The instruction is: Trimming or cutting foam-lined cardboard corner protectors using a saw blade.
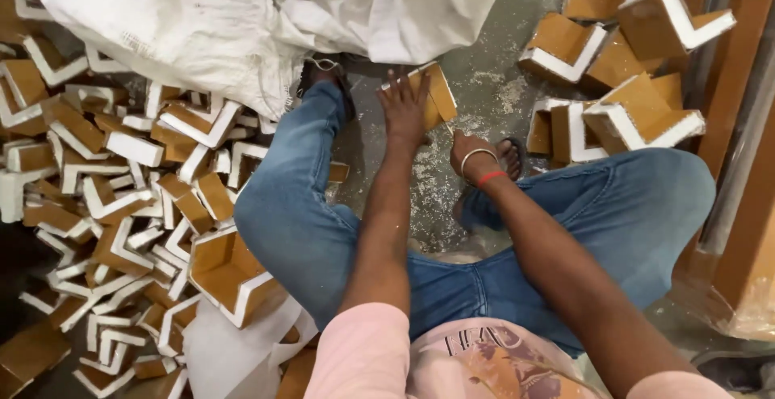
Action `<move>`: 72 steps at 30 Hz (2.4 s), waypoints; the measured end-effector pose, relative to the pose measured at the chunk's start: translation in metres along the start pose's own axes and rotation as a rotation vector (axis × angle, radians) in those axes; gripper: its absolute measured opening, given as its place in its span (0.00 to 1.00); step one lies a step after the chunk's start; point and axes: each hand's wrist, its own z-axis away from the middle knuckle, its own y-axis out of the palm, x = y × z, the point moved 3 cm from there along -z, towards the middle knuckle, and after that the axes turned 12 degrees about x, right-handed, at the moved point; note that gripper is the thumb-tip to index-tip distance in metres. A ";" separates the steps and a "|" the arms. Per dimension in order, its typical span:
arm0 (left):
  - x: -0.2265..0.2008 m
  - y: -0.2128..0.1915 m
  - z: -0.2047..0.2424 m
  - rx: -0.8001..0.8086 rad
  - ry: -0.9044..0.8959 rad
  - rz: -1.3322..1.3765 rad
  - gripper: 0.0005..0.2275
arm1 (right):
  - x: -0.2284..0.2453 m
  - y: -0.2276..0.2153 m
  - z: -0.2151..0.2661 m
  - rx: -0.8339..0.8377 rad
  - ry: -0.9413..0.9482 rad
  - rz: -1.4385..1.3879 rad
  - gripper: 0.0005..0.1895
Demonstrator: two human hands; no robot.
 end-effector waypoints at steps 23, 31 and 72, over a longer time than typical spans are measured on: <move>0.006 0.023 -0.051 0.093 0.054 0.357 0.63 | -0.018 0.015 -0.043 0.055 -0.075 0.001 0.16; 0.012 0.031 -0.046 -0.063 0.070 0.373 0.64 | -0.006 -0.003 -0.017 0.028 -0.036 0.015 0.16; 0.038 0.098 -0.095 0.069 0.416 0.780 0.63 | 0.010 -0.025 0.029 0.035 0.055 0.157 0.17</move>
